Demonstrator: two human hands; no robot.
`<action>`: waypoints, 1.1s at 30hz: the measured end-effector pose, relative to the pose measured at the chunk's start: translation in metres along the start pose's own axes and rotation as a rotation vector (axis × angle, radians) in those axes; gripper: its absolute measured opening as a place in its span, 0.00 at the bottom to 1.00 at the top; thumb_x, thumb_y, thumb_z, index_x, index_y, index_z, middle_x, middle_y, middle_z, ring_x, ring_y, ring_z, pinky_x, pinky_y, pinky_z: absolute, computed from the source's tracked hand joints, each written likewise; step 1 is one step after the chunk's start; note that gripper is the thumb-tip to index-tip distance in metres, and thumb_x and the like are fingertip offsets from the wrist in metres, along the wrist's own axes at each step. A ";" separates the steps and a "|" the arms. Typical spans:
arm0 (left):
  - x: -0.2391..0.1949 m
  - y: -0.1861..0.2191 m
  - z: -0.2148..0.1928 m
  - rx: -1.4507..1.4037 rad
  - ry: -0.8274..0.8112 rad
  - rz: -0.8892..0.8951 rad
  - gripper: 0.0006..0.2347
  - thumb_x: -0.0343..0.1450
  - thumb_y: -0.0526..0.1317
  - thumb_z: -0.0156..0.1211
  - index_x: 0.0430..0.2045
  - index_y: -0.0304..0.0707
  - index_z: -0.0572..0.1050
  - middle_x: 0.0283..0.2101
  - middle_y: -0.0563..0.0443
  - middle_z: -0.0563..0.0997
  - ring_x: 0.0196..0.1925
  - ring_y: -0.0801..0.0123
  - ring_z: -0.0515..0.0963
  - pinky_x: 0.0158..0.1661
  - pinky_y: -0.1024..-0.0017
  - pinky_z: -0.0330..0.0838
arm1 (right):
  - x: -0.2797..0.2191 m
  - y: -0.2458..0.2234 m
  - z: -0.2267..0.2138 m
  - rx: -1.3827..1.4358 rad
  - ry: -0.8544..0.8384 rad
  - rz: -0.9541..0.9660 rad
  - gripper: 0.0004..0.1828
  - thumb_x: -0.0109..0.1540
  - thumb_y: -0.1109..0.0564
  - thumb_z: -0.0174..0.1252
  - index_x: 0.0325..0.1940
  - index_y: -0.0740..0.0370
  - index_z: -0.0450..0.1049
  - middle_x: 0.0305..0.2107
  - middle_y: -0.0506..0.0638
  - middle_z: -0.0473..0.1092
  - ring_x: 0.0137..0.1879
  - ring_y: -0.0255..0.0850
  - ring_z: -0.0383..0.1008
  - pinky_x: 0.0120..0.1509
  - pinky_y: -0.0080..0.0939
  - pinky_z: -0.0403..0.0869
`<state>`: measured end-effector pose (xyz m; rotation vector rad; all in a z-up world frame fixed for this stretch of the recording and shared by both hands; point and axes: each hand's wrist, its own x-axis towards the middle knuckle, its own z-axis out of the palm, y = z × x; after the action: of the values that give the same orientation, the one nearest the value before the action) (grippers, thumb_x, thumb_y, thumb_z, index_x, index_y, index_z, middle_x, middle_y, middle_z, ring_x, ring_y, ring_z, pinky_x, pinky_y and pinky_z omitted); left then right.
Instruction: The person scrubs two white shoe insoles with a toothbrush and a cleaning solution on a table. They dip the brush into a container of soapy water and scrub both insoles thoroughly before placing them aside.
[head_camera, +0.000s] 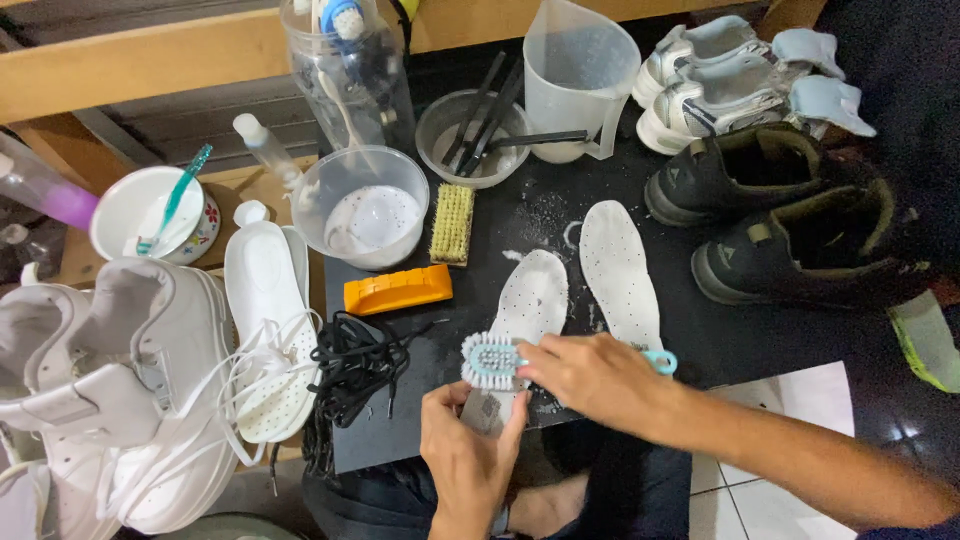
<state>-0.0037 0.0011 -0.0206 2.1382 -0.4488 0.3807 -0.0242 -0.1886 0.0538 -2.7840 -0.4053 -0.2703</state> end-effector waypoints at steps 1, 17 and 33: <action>0.006 0.003 0.000 0.002 0.001 0.003 0.25 0.57 0.45 0.81 0.36 0.26 0.74 0.34 0.44 0.75 0.31 0.61 0.78 0.34 0.70 0.76 | 0.003 0.025 0.000 0.000 0.004 -0.001 0.15 0.62 0.58 0.59 0.50 0.68 0.74 0.24 0.50 0.72 0.16 0.37 0.69 0.16 0.37 0.72; 0.006 0.010 -0.008 -0.021 -0.026 -0.055 0.25 0.56 0.45 0.81 0.36 0.25 0.75 0.33 0.47 0.77 0.30 0.67 0.76 0.32 0.73 0.75 | -0.019 0.041 -0.009 -0.296 -0.017 -0.077 0.08 0.62 0.57 0.58 0.44 0.58 0.71 0.28 0.48 0.70 0.24 0.33 0.70 0.21 0.31 0.74; 0.006 0.015 -0.013 -0.016 -0.019 -0.106 0.22 0.55 0.43 0.82 0.34 0.29 0.75 0.33 0.48 0.78 0.31 0.65 0.78 0.35 0.72 0.75 | -0.037 0.025 -0.005 -0.271 0.013 -0.043 0.14 0.66 0.53 0.56 0.52 0.62 0.71 0.22 0.43 0.65 0.18 0.30 0.62 0.16 0.29 0.68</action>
<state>-0.0068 0.0029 0.0001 2.1413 -0.3469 0.2957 -0.0518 -0.2225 0.0430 -3.0383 -0.4563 -0.3790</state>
